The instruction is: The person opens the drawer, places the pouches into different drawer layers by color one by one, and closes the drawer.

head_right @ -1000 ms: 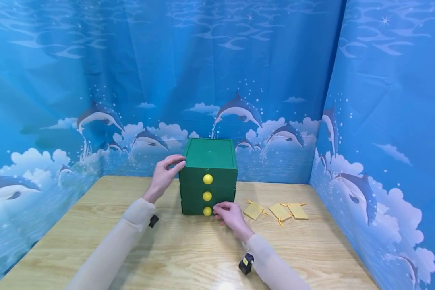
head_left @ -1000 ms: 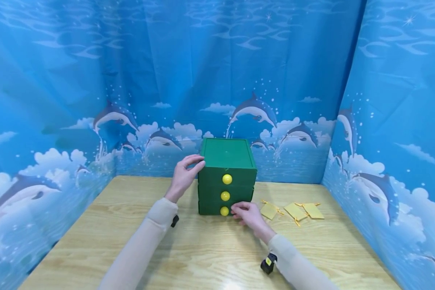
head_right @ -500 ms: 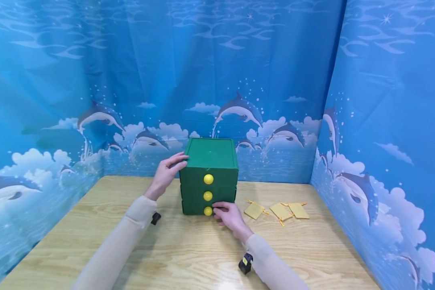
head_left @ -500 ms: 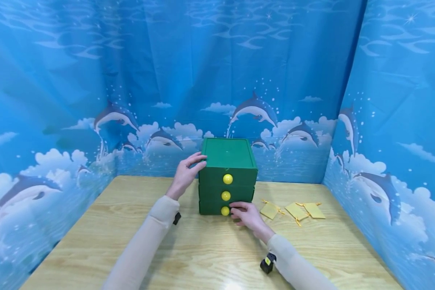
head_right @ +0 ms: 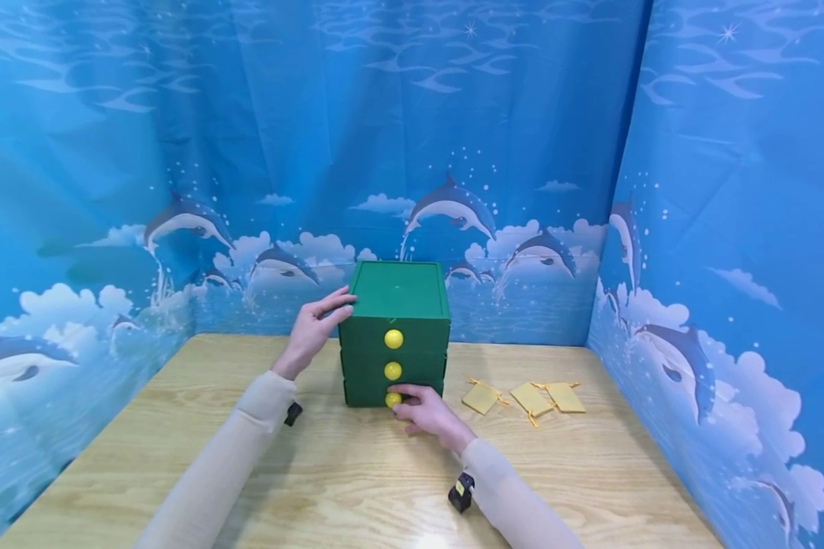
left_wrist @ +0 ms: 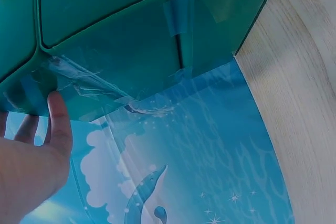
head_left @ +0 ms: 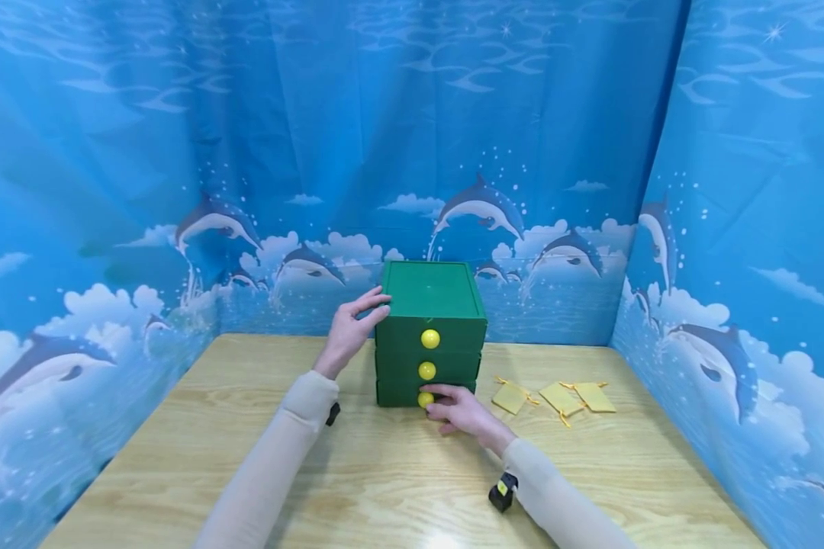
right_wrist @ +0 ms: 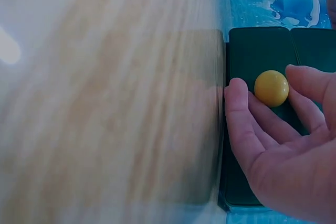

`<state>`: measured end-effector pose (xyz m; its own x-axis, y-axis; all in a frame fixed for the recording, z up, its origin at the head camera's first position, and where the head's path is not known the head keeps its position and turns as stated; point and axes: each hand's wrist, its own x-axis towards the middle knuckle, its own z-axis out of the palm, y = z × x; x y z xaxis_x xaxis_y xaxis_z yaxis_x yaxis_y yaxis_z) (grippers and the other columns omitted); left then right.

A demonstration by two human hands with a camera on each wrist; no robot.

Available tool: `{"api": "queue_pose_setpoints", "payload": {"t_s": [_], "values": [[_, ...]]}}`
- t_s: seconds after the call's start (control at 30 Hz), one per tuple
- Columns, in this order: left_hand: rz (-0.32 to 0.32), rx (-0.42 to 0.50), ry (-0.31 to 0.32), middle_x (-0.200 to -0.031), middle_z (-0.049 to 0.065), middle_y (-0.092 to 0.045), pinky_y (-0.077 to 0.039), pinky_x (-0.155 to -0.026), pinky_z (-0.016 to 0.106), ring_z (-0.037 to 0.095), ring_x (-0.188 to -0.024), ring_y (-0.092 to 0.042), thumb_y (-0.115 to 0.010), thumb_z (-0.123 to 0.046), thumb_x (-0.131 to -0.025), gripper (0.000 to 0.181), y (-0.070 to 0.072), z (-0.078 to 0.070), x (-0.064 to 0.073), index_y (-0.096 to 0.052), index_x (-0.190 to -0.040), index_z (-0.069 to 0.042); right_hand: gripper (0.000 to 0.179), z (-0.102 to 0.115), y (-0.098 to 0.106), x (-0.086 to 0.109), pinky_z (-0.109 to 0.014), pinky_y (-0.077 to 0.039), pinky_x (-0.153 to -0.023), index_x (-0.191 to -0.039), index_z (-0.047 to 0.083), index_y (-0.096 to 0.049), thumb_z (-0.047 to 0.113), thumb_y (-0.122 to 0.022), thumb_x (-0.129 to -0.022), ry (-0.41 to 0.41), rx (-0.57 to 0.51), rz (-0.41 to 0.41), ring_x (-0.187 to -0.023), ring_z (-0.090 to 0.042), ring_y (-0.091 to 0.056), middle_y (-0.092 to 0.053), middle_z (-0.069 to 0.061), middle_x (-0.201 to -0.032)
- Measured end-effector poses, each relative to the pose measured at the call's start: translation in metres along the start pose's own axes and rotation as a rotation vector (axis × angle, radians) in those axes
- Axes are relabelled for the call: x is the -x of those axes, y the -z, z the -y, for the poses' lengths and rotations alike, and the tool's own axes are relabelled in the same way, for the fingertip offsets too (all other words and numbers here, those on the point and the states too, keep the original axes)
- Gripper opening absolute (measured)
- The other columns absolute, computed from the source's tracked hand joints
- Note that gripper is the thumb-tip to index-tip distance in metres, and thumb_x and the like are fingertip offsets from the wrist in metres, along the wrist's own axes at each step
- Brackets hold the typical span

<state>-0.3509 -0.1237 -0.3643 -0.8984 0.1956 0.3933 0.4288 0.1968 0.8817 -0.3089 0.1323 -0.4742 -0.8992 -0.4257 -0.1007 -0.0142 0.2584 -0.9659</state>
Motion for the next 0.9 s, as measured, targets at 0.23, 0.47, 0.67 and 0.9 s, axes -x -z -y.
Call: {"api": "queue_pose_setpoints", "payload": {"t_s": [0.23, 0.47, 0.67, 0.9], "values": [[-0.032, -0.003, -0.024, -0.155, -0.005, -0.041, -0.03, -0.116, 0.054, 0.019, -0.148, -0.028, -0.062, -0.042, -0.096, 0.04, -0.0015, 0.0057, 0.0, -0.065, -0.13, -0.021, 0.04, -0.0007, -0.0002, -0.0048, -0.031, -0.056, -0.067, -0.138, 0.006, -0.056, 0.013, -0.058, -0.099, 0.013, 0.006, -0.001, -0.095, -0.023, -0.066, -0.067, -0.022, -0.117], [-0.036, -0.013, -0.037, -0.155, -0.002, -0.042, -0.03, -0.116, 0.056, 0.019, -0.148, -0.028, -0.062, -0.042, -0.096, 0.04, -0.0025, 0.0067, -0.0006, -0.065, -0.13, -0.02, 0.035, -0.0006, -0.0017, -0.0075, -0.036, -0.06, -0.071, -0.132, 0.002, -0.061, 0.01, -0.06, -0.097, 0.033, 0.037, -0.051, -0.097, -0.03, -0.07, -0.07, -0.024, -0.111], [-0.03, -0.018, -0.036, -0.156, 0.0, -0.041, -0.029, -0.116, 0.057, 0.02, -0.148, -0.028, -0.062, -0.04, -0.096, 0.041, -0.0017, 0.0059, -0.0015, -0.064, -0.131, -0.019, 0.032, 0.0026, -0.0007, -0.0056, -0.037, -0.06, -0.072, -0.128, 0.004, -0.065, 0.012, -0.062, -0.096, 0.048, 0.11, -0.016, -0.089, -0.027, -0.072, -0.072, -0.022, -0.105], [-0.028, -0.032, -0.022, -0.155, -0.003, -0.041, -0.031, -0.116, 0.054, 0.018, -0.148, -0.028, -0.061, -0.041, -0.097, 0.04, 0.0004, 0.0048, -0.0021, -0.065, -0.131, -0.021, 0.028, 0.0084, 0.0014, 0.0002, -0.035, -0.06, -0.073, -0.123, 0.011, -0.069, 0.016, -0.064, -0.096, 0.076, 0.241, 0.025, -0.089, -0.024, -0.072, -0.075, -0.014, -0.103]]}}
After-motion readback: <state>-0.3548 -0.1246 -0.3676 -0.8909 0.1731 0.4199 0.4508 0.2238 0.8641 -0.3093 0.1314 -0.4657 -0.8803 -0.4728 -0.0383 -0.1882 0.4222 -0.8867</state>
